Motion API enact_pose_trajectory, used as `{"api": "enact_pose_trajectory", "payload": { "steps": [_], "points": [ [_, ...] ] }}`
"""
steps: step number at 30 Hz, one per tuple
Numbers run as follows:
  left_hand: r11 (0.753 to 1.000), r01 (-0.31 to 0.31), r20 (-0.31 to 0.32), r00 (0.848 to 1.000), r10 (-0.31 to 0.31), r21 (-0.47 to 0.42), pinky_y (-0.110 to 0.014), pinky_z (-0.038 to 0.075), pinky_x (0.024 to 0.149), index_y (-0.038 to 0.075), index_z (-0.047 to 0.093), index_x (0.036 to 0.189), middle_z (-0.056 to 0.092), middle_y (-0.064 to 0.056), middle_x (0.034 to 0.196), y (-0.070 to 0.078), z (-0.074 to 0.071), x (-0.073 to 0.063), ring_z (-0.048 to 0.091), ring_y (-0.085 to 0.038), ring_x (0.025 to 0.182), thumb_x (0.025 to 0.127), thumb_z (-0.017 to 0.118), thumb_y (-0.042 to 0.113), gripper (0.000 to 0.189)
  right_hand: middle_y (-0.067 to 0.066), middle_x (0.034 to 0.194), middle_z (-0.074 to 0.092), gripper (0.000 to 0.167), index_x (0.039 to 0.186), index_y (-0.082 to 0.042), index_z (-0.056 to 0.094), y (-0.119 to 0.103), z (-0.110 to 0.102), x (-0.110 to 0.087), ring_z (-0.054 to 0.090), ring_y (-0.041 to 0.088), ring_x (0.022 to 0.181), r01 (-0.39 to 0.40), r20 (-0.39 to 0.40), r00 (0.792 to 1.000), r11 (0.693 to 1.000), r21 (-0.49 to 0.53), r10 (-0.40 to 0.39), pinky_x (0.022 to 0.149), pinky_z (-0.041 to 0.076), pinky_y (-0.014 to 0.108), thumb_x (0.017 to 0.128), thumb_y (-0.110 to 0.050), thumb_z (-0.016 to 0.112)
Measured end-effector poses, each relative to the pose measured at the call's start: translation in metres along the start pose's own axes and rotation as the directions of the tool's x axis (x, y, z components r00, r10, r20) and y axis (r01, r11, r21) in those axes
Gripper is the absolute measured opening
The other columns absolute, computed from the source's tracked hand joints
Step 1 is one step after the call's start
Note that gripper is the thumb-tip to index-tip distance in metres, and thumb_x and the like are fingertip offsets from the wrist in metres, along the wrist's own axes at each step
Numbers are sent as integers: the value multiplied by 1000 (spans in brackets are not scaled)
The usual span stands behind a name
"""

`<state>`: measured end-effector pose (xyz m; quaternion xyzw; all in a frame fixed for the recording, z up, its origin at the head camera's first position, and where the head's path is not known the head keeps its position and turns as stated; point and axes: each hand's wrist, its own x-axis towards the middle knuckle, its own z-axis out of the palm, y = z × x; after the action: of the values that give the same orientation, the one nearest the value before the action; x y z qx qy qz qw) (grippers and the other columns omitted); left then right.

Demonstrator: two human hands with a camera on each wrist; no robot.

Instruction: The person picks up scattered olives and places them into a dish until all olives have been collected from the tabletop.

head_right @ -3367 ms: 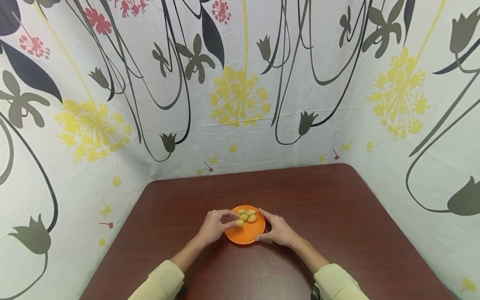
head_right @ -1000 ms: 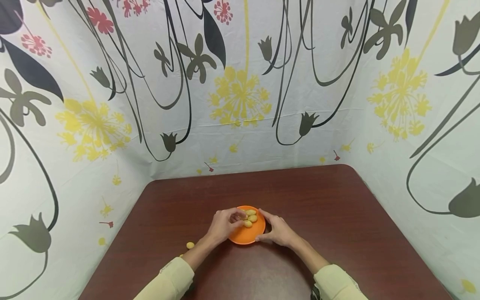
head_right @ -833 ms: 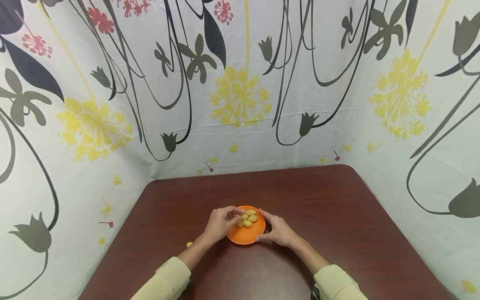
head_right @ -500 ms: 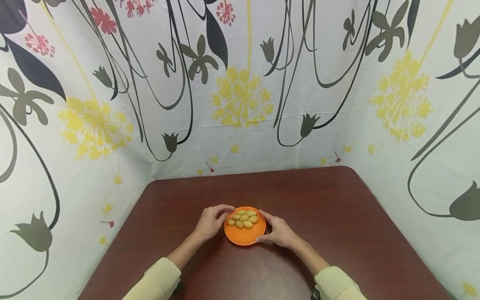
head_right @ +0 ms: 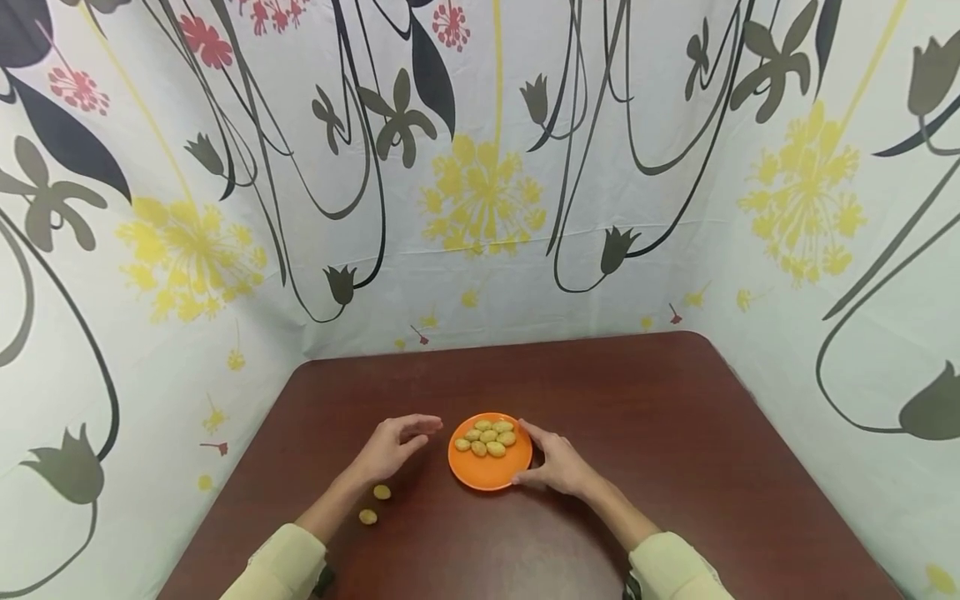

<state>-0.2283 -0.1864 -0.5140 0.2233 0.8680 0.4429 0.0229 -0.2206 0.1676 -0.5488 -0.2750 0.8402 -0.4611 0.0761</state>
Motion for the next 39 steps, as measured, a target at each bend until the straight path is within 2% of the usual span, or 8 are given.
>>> {"api": "enact_pose_trajectory", "payload": {
  "steps": [4,12,19,28,34,39],
  "points": [
    [1000,8,33,999,-7,-25,-49,54,106,5,68,140,72,-3,134,-9,-9,-7,68,-22,125,104,64,-3,36,30,163,37,100,161,10,31,-1,-1,1,38,45,150,-1,1,1000,1000,-5,1,116,37,59,89,-25,90],
    [997,29,95,995,-22,-76,-39,56,103,2,68,139,73,-6,132,-21,-25,-20,69,-24,123,105,65,0,34,30,164,37,100,162,9,31,-1,-2,2,38,44,151,-2,5,1000,1000,-16,2,116,37,58,89,-25,90],
    [996,44,125,992,-34,-77,-33,59,97,4,73,132,77,-6,123,-29,-36,-31,73,-25,114,105,68,11,28,29,164,37,100,162,9,31,-2,-3,4,37,44,151,4,-2,1000,1000,-16,-4,116,37,58,88,-24,90],
    [984,123,213,973,-94,-129,-25,59,88,3,74,129,78,-8,119,-42,-47,-47,74,-25,111,105,69,11,25,28,164,37,101,162,9,31,1,0,4,37,43,151,3,10,1000,999,-36,-2,117,36,58,89,-29,90],
    [980,121,260,962,-78,-155,-25,60,86,5,75,126,78,-11,119,-51,-56,-53,75,-25,110,105,69,10,23,28,164,37,100,162,8,31,2,-1,6,37,43,152,11,-6,1000,999,-33,-11,117,36,58,89,-29,90],
    [969,130,289,955,-65,-211,-25,59,88,3,74,127,77,-14,121,-57,-56,-66,75,-22,109,104,71,9,24,29,164,37,101,162,9,31,4,0,1,37,44,151,-13,13,1000,1000,-26,13,116,37,59,89,-30,89]
  ]
}}
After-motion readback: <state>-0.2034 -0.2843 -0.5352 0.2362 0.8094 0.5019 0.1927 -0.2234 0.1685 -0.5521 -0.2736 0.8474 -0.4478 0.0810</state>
